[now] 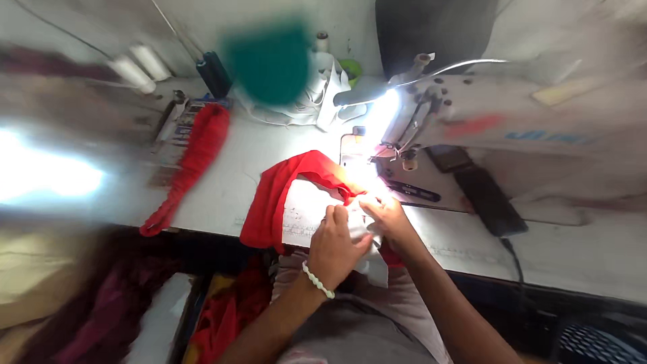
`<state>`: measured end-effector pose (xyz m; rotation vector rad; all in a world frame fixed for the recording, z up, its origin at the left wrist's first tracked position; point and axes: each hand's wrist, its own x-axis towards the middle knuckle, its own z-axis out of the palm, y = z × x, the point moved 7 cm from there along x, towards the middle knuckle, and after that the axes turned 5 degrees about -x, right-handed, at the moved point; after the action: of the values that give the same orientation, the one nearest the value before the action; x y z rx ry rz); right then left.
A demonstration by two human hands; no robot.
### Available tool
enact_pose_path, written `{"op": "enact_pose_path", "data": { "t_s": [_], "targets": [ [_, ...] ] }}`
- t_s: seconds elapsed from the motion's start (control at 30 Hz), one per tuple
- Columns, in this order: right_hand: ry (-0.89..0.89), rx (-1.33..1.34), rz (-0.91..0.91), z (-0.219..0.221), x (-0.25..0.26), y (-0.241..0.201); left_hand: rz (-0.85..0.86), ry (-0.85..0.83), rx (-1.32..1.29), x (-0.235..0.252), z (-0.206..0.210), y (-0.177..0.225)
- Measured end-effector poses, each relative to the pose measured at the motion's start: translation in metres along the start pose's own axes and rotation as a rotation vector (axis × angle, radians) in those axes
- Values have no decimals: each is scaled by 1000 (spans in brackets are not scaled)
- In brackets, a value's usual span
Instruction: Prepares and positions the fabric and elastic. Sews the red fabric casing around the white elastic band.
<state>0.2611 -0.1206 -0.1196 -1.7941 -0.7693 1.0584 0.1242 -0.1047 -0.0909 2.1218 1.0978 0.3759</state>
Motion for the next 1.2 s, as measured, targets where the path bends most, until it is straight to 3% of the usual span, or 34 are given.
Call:
{"op": "enact_pose_path", "data": {
  "t_s": [0.1,0.2,0.3,0.47,0.57,0.7,0.77,0.83,0.93,1.07,1.13,1.2],
  "targets": [
    [-37,108,7,1,0,-2,-17,-23,-84,0,-12,-8],
    [-13,164,-6,-2,0,-3,-28,-152,-395,1,-23,-9],
    [36,227,-5,2,-5,-1,-31,-196,-468,-1,-8,0],
    [-31,362,-20,12,-10,-2,-70,29,-445,6,-2,-10],
    [-137,334,-54,10,-12,-1,-84,102,-629,7,-26,-18],
    [-258,356,-99,6,-19,2,-157,-297,-1094,16,-67,-2],
    [-240,380,-77,1,-28,0,-31,-431,-954,31,-91,11],
    [-166,361,-57,-9,-36,-1,199,-450,-520,53,-108,28],
    [10,199,-69,-22,-38,11,432,-506,12,84,-87,44],
    [258,-326,-198,-15,-50,12,456,-630,313,117,-28,13],
    [300,-549,-277,-5,-54,9,438,-578,249,127,-27,-7],
    [239,-609,-280,-2,-53,9,376,-557,225,126,-40,-13]
  ]
}}
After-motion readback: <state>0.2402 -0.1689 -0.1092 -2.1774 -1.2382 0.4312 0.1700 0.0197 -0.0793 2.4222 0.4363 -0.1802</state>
